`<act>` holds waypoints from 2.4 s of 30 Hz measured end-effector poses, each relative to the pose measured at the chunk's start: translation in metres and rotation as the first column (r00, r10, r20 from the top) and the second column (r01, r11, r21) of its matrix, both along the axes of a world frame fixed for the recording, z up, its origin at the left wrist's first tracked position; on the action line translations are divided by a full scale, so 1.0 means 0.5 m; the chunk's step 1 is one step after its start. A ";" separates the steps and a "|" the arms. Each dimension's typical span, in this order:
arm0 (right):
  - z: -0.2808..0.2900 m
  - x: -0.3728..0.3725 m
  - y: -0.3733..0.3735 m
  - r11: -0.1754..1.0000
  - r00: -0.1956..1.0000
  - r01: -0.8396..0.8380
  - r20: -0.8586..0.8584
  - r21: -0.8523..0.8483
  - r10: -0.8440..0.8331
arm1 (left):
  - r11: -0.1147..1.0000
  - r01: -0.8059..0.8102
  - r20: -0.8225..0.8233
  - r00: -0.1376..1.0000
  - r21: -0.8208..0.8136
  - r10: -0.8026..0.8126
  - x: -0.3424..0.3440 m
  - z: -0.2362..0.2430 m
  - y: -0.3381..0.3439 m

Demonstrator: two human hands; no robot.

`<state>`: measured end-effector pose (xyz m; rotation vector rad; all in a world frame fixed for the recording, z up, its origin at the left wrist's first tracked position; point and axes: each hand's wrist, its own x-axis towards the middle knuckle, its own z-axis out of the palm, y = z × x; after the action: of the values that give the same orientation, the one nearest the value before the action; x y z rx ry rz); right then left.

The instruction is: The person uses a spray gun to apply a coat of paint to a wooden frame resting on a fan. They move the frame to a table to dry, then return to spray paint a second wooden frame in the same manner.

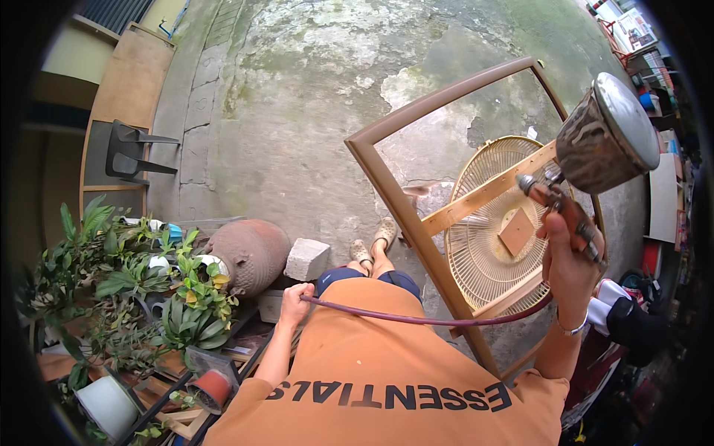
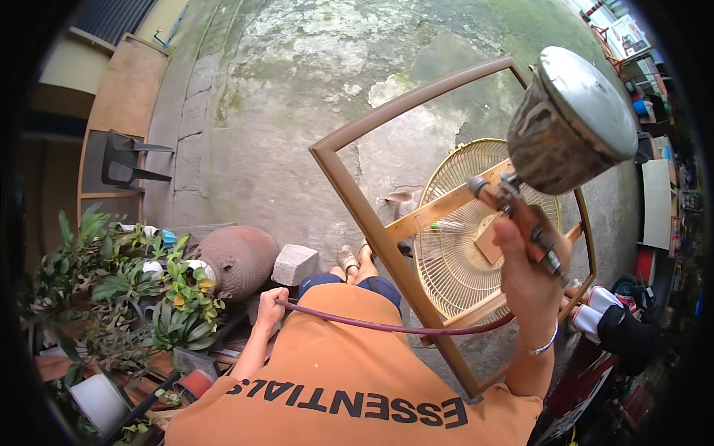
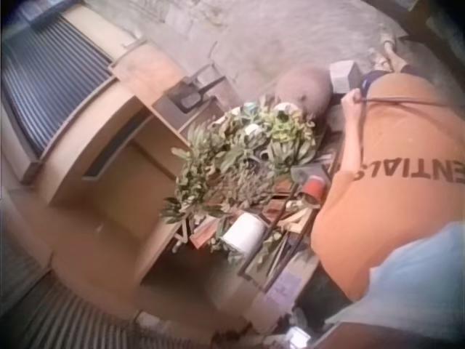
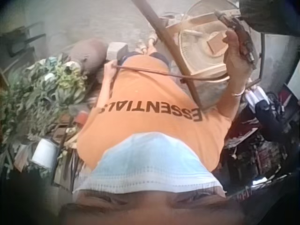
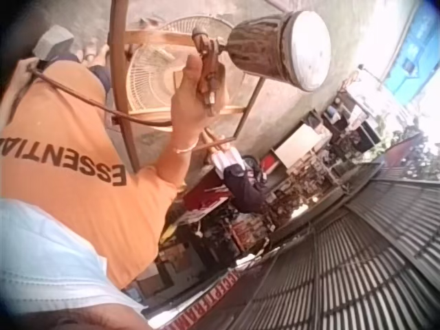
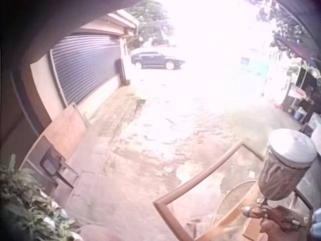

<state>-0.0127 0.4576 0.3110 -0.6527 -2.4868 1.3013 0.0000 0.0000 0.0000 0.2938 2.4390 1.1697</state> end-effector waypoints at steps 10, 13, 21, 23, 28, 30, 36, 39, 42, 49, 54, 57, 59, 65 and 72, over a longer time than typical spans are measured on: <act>-0.074 -0.076 0.279 0.947 0.947 0.320 -0.009 0.035 -0.320 | 0.996 -0.074 -0.252 0.964 0.054 0.085 -0.076 0.169 0.130; -0.084 -0.112 0.335 0.927 0.930 0.367 -0.070 0.080 -0.362 | 0.996 -0.054 -0.282 0.957 0.074 0.073 -0.104 0.201 0.160; -0.083 -0.172 0.499 0.812 0.859 0.506 -0.258 0.291 -0.442 | 0.987 0.051 -0.291 0.957 0.155 -0.003 -0.133 0.240 0.232; -0.058 -0.178 0.506 0.726 0.823 0.566 -0.316 0.391 -0.471 | 0.982 0.077 -0.301 0.953 0.174 -0.021 -0.141 0.263 0.242; -0.048 -0.140 0.469 0.757 0.827 0.559 -0.152 0.340 -0.542 | 0.979 0.057 -0.366 0.930 0.194 0.018 -0.176 0.303 0.229; -0.041 -0.116 0.404 0.855 0.877 0.481 -0.084 0.193 -0.474 | 0.984 0.028 -0.415 0.909 0.176 0.048 -0.198 0.311 0.207; -0.031 -0.118 0.308 0.943 0.944 0.329 -0.018 -0.049 -0.330 | 0.989 0.061 -0.522 0.853 0.133 0.018 -0.259 0.335 0.169; -0.072 -0.166 0.389 0.927 0.928 0.371 -0.043 0.060 -0.369 | 0.988 0.104 -0.521 0.853 0.115 -0.029 -0.256 0.347 0.200; -0.089 -0.234 0.482 0.827 0.864 0.504 -0.137 0.249 -0.485 | 0.987 0.115 -0.502 0.864 0.115 -0.042 -0.238 0.357 0.247; -0.049 -0.322 0.648 0.667 0.792 0.611 -0.323 0.428 -0.518 | 0.969 0.137 -0.441 0.897 0.205 -0.034 -0.221 0.370 0.344; -0.043 -0.348 0.643 0.759 0.868 0.483 -0.127 0.436 -0.480 | 0.974 0.081 -0.395 0.918 0.212 0.010 -0.242 0.349 0.296; -0.026 -0.336 0.549 0.841 0.920 0.383 -0.071 0.382 -0.387 | 0.977 0.001 -0.381 0.921 0.212 0.082 -0.267 0.336 0.251; -0.026 -0.330 0.492 0.895 0.950 0.309 -0.056 0.322 -0.308 | 0.978 -0.032 -0.396 0.911 0.207 0.114 -0.277 0.330 0.223; 0.024 -0.279 0.301 0.935 0.956 0.287 -0.001 0.209 -0.294 | 0.976 -0.047 -0.413 0.901 0.211 0.133 -0.317 0.316 0.133; 0.051 -0.214 0.094 0.972 0.971 0.224 0.074 0.066 -0.229 | 0.963 -0.071 -0.475 0.859 0.261 0.192 -0.360 0.302 0.033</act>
<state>-0.1199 0.5047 0.3363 -0.9614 -2.4152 1.1361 -0.1801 0.0165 0.1509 0.5689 2.7899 1.6171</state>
